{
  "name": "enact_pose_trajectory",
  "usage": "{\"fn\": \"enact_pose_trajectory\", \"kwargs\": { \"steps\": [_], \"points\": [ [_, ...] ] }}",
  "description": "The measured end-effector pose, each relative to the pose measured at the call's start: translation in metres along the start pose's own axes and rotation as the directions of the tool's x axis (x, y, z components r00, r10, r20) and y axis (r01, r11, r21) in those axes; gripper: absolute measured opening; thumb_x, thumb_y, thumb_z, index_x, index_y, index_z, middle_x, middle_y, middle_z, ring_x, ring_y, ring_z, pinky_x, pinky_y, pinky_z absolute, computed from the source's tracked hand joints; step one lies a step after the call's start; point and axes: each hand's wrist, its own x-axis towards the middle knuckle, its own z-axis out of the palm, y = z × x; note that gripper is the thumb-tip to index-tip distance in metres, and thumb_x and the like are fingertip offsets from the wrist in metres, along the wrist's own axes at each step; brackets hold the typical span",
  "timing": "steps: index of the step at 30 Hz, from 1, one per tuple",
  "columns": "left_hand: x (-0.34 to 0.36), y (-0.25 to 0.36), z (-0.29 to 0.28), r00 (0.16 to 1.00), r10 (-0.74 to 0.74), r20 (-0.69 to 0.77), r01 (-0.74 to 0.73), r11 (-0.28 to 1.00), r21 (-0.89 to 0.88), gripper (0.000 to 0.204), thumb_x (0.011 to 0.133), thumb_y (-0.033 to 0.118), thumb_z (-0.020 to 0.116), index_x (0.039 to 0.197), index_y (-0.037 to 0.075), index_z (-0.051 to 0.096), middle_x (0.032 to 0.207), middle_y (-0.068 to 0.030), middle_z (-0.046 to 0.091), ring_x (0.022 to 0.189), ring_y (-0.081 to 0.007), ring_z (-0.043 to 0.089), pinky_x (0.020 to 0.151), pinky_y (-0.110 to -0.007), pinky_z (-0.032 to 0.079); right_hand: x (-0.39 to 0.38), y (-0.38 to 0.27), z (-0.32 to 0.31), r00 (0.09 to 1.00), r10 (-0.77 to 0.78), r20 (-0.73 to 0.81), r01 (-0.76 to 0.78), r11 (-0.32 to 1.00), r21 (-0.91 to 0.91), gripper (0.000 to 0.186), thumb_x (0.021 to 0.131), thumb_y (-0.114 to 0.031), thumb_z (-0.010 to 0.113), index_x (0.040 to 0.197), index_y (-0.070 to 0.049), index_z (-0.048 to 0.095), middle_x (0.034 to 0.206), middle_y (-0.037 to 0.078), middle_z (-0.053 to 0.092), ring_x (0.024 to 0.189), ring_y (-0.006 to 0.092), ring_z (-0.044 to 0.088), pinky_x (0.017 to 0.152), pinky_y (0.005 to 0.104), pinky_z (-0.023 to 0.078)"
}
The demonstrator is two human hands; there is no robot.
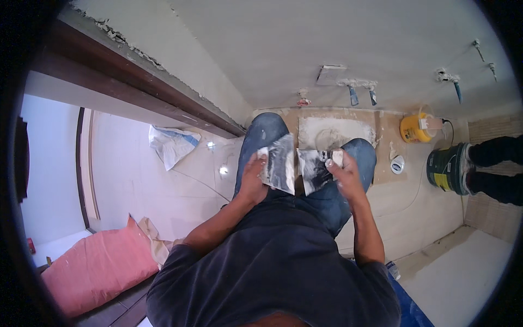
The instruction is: The person applies putty to the bathroom wall around pipes and doorframe joints using putty knives, scraping, smoothing, and transferring the compound between the blades.
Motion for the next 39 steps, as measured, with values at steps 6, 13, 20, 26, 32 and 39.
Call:
{"fn": "enact_pose_trajectory", "kwargs": {
  "steps": [6,13,20,26,32,39],
  "points": [
    [0.0,0.001,0.019,0.972,-0.095,0.215,0.079,0.994,0.082,0.022,0.105,0.022,0.048,0.122,0.007,0.051,0.098,-0.0037,0.066,0.075,-0.013,0.067,0.055,-0.03,0.055,0.018,0.022,-0.027,0.925,0.21,0.318,-0.247,0.966,0.08,0.045,0.088,-0.014,0.07,0.129,0.001,0.058,0.117,0.008,0.069,0.108,0.0189,0.064,0.097,0.0328,0.047],
    [0.007,0.047,0.016,0.991,0.01,0.133,-0.018,0.998,0.057,0.03,0.103,0.02,0.051,0.129,0.006,0.051,0.109,-0.0058,0.065,0.094,-0.0168,0.068,0.078,-0.033,0.056,0.029,0.022,-0.022,0.986,0.156,0.061,-0.165,0.848,0.503,0.04,0.096,-0.018,0.066,0.132,-0.006,0.055,0.116,0.005,0.067,0.102,0.0189,0.066,0.088,0.0351,0.053],
    [0.016,0.086,0.033,0.982,0.136,0.127,-0.169,0.939,0.299,0.024,0.103,0.018,0.052,0.123,0.006,0.058,0.104,-0.0025,0.066,0.089,-0.0102,0.065,0.075,-0.027,0.053,0.031,0.004,0.018,0.996,0.053,0.07,-0.085,0.795,0.6,0.041,0.103,-0.028,0.056,0.139,-0.01,0.051,0.125,0.009,0.067,0.111,0.0248,0.067,0.092,0.0411,0.055],
    [0.028,0.126,0.051,0.906,0.269,0.327,-0.423,0.595,0.683,0.025,0.101,0.015,0.051,0.119,-0.001,0.059,0.107,-0.0039,0.064,0.099,-0.0112,0.058,0.091,-0.027,0.044,0.029,-0.05,0.043,0.822,-0.553,0.134,0.544,0.696,-0.468,0.034,0.102,-0.021,0.057,0.123,0.004,0.064,0.123,0.018,0.067,0.117,0.028,0.062,0.102,0.0375,0.046],
    [0.034,0.127,0.069,0.971,0.078,0.226,-0.142,0.949,0.283,0.028,0.102,0.017,0.051,0.122,-0.001,0.059,0.112,-0.0097,0.068,0.099,-0.0193,0.067,0.092,-0.034,0.052,0.038,-0.033,0.047,0.976,-0.203,-0.078,0.21,0.973,0.092,0.04,0.107,-0.024,0.047,0.137,0.002,0.052,0.133,0.015,0.062,0.118,0.0319,0.064,0.098,0.0421,0.052],
    [0.047,0.065,0.048,0.991,-0.029,0.133,0.039,0.997,-0.073,0.041,0.102,0.026,0.044,0.13,-0.001,0.057,0.118,-0.0172,0.068,0.105,-0.0306,0.068,0.094,-0.042,0.055,0.083,-0.003,0.082,0.954,-0.011,-0.299,0.23,0.667,0.709,0.05,0.107,-0.042,0.043,0.14,-0.005,0.047,0.136,0.012,0.059,0.127,0.0273,0.056,0.109,0.044,0.044]
  ]
}}
